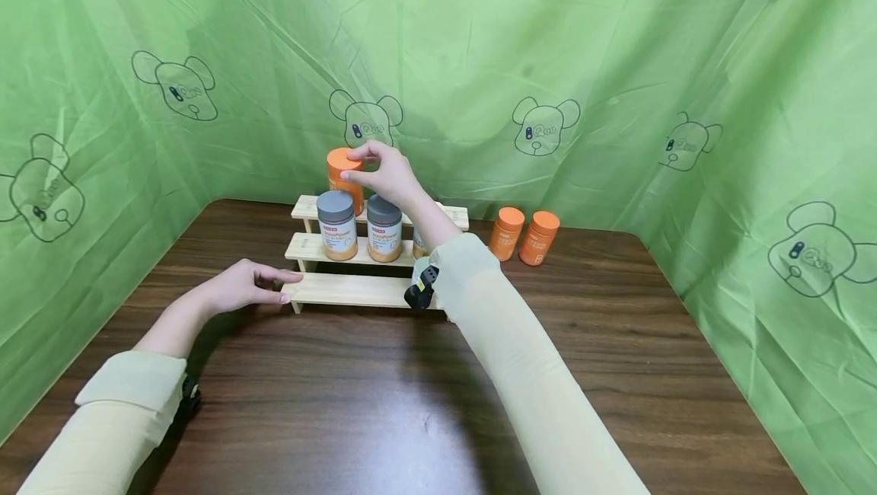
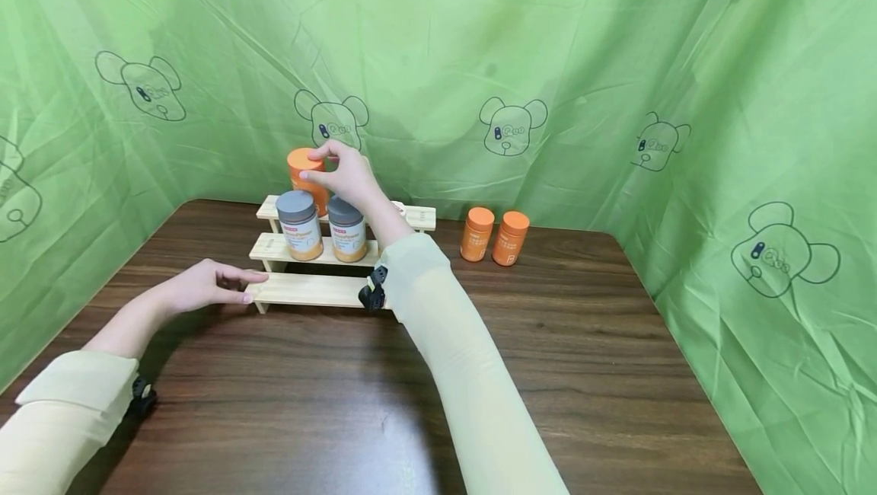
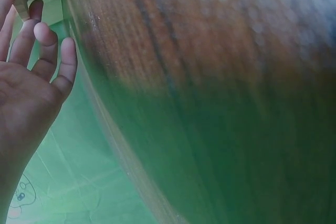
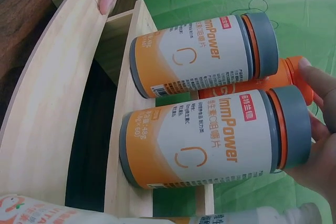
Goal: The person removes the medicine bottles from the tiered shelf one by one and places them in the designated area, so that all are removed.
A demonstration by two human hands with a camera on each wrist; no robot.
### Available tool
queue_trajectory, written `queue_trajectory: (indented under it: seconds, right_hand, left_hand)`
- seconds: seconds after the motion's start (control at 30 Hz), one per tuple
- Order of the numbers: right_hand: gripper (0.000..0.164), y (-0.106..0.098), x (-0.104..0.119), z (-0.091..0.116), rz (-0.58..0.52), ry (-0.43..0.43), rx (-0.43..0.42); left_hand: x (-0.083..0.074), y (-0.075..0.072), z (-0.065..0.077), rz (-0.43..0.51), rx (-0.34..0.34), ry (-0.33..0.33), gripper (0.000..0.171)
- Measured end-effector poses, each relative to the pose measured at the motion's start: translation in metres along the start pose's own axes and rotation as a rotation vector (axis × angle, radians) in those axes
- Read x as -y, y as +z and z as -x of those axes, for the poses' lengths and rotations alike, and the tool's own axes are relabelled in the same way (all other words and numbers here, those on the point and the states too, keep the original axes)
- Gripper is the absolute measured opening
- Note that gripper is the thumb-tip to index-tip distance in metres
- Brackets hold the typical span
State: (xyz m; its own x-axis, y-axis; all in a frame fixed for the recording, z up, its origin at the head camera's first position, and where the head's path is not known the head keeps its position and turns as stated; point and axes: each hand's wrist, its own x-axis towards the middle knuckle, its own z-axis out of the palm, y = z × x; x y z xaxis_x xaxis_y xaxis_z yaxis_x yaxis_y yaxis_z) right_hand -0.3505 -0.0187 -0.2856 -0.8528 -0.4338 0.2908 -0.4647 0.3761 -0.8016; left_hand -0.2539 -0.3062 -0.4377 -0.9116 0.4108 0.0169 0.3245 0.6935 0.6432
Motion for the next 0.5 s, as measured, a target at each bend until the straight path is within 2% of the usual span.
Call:
queue_trajectory:
  seconds: [0.23, 0.5]
  right_hand:
    - [0.037, 0.0002, 0.0003, 0.0029, 0.001, 0.003, -0.055]
    - [0.050, 0.0001, -0.0028, 0.0038, -0.066, -0.020, -0.041]
  left_hand:
    - [0.0022, 0.0011, -0.0009, -0.002, 0.012, -0.009, 0.045]
    - [0.0039, 0.0007, -0.0007, 0.005, 0.015, -0.023, 0.045]
